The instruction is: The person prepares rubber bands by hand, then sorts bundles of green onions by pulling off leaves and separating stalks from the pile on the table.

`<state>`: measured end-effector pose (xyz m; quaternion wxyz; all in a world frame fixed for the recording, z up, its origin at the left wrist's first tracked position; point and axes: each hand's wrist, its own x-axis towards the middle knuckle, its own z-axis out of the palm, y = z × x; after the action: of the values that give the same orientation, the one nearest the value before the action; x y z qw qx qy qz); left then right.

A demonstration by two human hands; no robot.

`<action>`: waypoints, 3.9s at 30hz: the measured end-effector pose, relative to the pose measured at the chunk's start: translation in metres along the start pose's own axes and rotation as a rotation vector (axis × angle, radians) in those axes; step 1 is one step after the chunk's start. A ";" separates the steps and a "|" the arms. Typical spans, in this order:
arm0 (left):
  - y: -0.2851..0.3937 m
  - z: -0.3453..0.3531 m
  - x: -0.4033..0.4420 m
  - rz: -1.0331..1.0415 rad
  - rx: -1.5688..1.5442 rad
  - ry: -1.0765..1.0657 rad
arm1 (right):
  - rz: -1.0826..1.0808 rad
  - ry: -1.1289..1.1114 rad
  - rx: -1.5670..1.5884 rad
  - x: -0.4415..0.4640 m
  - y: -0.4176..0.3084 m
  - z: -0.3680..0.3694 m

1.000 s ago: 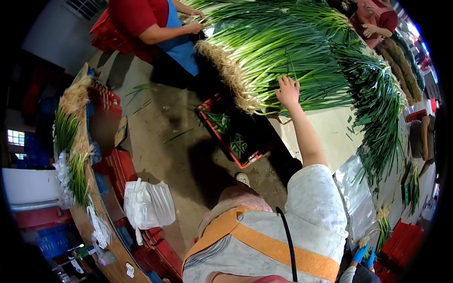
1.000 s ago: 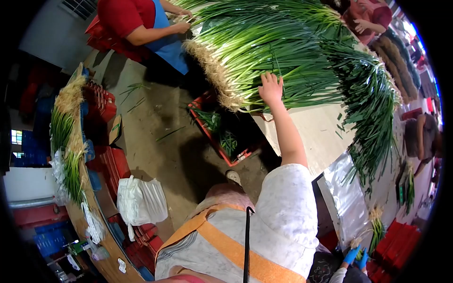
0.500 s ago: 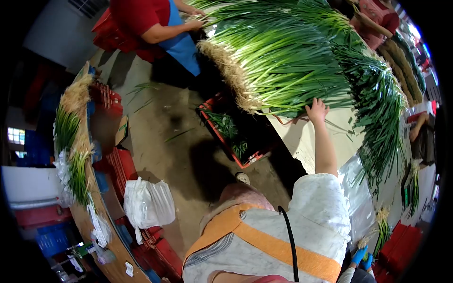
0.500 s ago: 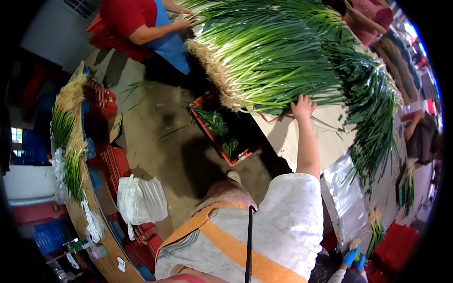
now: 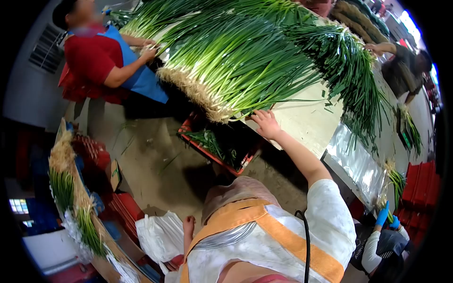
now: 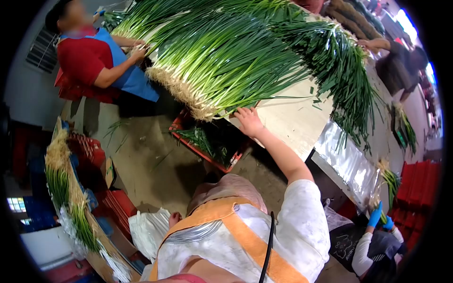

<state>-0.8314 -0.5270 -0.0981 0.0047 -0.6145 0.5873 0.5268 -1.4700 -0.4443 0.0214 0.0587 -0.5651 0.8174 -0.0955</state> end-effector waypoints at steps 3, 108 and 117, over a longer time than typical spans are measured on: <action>0.059 -0.020 0.091 0.263 0.224 0.006 | 0.088 0.137 0.082 0.015 -0.017 0.006; 0.543 0.234 0.100 0.164 -0.049 -1.047 | 0.936 0.296 1.885 0.026 -0.022 -0.028; 0.562 0.226 0.092 0.048 -0.227 -0.898 | 0.975 0.399 1.792 0.027 -0.023 -0.030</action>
<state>-1.4073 -0.6266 0.0860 0.1791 -0.3082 0.4798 0.8017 -1.4649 -0.4748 0.0561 0.3529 0.1034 0.5815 -0.7257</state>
